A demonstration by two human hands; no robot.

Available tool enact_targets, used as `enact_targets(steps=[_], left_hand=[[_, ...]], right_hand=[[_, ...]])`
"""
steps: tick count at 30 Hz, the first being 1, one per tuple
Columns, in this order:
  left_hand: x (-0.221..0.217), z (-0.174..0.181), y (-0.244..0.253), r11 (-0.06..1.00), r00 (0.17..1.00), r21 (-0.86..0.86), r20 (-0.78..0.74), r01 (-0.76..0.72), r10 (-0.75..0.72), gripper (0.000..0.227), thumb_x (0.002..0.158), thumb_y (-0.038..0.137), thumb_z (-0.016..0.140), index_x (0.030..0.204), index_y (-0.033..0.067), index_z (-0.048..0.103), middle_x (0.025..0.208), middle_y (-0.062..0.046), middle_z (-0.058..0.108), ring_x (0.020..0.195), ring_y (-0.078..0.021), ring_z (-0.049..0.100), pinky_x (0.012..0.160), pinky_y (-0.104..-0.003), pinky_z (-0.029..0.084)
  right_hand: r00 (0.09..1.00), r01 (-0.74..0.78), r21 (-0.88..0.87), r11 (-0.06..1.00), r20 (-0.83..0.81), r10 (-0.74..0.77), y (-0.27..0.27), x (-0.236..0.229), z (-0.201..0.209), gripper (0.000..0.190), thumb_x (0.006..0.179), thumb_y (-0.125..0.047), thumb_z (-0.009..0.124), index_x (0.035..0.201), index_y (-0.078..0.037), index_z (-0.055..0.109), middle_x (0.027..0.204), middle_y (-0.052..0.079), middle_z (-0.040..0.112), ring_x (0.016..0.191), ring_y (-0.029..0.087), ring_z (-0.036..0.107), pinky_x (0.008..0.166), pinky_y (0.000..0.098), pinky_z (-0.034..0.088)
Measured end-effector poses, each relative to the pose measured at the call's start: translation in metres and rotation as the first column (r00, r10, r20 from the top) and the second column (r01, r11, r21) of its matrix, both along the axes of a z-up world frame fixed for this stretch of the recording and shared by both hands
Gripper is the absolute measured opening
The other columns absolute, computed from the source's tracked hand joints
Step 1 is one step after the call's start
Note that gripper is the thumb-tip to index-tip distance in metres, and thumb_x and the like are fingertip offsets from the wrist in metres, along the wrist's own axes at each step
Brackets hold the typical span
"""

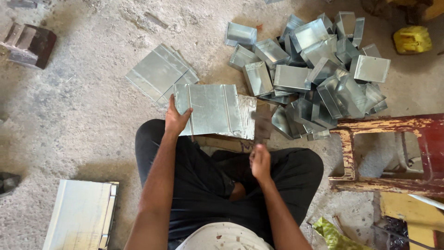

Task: The person sits on the floor and uses a hammer to repeatedly strike a rectangular metal sheet placed on a wooden block. They hold the sheet with one hand while hammering with the other, occasionally adjusting the sheet's position.

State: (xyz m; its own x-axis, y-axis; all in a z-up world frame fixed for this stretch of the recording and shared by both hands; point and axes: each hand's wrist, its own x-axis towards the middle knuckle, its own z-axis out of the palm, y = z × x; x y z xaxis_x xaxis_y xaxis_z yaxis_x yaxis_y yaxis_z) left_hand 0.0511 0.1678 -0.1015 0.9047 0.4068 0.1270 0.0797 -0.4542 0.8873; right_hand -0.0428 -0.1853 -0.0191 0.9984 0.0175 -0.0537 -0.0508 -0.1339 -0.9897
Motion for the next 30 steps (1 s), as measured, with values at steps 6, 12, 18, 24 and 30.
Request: enact_targets(steps=[6, 12, 18, 24, 30], left_hand=[[-0.006, 0.023, -0.003, 0.996, 0.995, -0.095, -0.101, 0.005, -0.015, 0.1, 0.082, 0.03, 0.083, 0.158, -0.0053, 0.027, 0.148, -0.033, 0.051, 0.137, -0.0434, 0.053, 0.114, -0.044, 0.044], [-0.004, 0.011, -0.005, 0.999, 0.998, -0.025, -0.051, 0.021, -0.022, 0.101, 0.081, 0.03, 0.086, 0.155, -0.0076, 0.028, 0.148, -0.034, 0.05, 0.136, -0.0455, 0.051, 0.111, -0.045, 0.044], [-0.008, -0.003, -0.005, 0.998, 0.999, -0.052, -0.041, 0.021, -0.023, 0.1, 0.082, 0.032, 0.084, 0.156, -0.0066, 0.029, 0.147, -0.033, 0.052, 0.137, -0.0441, 0.054, 0.113, -0.043, 0.046], [-0.006, 0.003, -0.002, 1.0, 0.999, 0.005, -0.028, 0.026, -0.026, 0.101, 0.081, 0.033, 0.085, 0.156, -0.0058, 0.029, 0.144, -0.034, 0.053, 0.133, -0.046, 0.055, 0.109, -0.045, 0.046], [-0.012, 0.009, -0.007, 0.999, 0.996, -0.048, -0.084, 0.014, -0.018, 0.099, 0.08, 0.033, 0.084, 0.155, -0.003, 0.031, 0.143, -0.032, 0.055, 0.133, -0.0459, 0.055, 0.109, -0.046, 0.047]], right_hand=[[0.961, 0.003, 0.023, 1.0, -0.275, 0.003, -0.035, 0.02, 0.025, 0.052, 0.107, -0.053, 0.042, 0.078, -0.011, 0.049, 0.056, -0.002, 0.043, 0.041, 0.008, 0.035, 0.035, 0.0252, 0.025], [0.985, -0.148, -0.147, 0.978, 0.064, 0.159, -0.012, 0.031, -0.011, 0.058, 0.115, -0.055, 0.039, 0.078, -0.012, 0.054, 0.06, -0.003, 0.05, 0.047, 0.005, 0.045, 0.043, 0.0228, 0.036], [0.985, 0.01, 0.092, 0.996, -0.172, 0.006, -0.019, 0.029, 0.027, 0.055, 0.109, -0.055, 0.039, 0.078, -0.011, 0.05, 0.057, -0.002, 0.045, 0.042, 0.007, 0.038, 0.037, 0.0253, 0.028], [0.932, -0.139, -0.286, 0.948, -0.361, 0.028, -0.002, 0.042, 0.018, 0.054, 0.103, -0.056, 0.04, 0.077, -0.01, 0.054, 0.053, 0.001, 0.046, 0.038, 0.01, 0.044, 0.035, 0.0259, 0.035], [0.99, 0.109, 0.057, 0.992, -0.097, -0.103, -0.013, 0.027, 0.007, 0.053, 0.107, -0.057, 0.041, 0.082, -0.011, 0.049, 0.059, -0.002, 0.044, 0.043, 0.009, 0.04, 0.038, 0.0279, 0.031]])
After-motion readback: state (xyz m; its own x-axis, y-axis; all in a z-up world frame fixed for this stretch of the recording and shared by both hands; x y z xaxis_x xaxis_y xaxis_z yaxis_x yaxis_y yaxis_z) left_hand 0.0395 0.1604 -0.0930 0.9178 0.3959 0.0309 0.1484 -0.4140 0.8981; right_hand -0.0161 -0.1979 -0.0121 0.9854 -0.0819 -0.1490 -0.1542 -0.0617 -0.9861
